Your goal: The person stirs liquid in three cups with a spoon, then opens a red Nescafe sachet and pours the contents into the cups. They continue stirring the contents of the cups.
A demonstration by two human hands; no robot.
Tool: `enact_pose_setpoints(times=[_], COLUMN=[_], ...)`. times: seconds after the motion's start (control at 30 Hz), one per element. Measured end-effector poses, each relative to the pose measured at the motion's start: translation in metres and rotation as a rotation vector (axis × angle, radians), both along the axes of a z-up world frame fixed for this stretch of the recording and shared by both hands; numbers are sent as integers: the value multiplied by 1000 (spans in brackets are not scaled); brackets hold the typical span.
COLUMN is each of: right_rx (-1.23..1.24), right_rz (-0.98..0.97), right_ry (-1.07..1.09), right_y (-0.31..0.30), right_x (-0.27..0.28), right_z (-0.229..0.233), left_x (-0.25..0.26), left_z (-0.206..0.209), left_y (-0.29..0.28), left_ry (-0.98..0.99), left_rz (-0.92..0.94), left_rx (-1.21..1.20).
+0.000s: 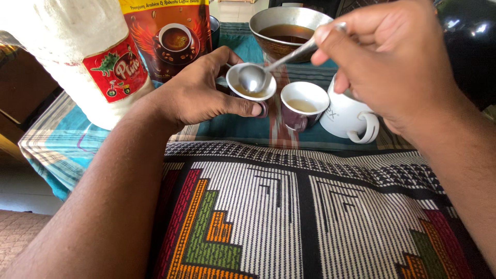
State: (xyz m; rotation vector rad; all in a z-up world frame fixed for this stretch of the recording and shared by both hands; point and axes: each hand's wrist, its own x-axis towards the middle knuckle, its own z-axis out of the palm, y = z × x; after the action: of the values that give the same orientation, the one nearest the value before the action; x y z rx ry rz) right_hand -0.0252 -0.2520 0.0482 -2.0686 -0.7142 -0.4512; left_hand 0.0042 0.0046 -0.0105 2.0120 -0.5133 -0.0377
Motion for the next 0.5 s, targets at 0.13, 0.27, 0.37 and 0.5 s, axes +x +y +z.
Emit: enact_pose_setpoints(times=[0.13,0.27,0.37,0.5], right_rx=[-2,-11,141,251], right_rz=[-17,-99,-193,-233], right_ry=[-36,27,310,463], right_y=[-1,-4,-5,-10], right_x=[1,3,7,9], right_z=[0,-4,-9,-9], left_x=[-1,-1,2,5], left_z=[0,-3,-6,-15], left_y=[-1,-1,-1,-2], left_ry=[30,68,96,120], left_rz=[54,85,23,31], left_rx=[92,133,113,102])
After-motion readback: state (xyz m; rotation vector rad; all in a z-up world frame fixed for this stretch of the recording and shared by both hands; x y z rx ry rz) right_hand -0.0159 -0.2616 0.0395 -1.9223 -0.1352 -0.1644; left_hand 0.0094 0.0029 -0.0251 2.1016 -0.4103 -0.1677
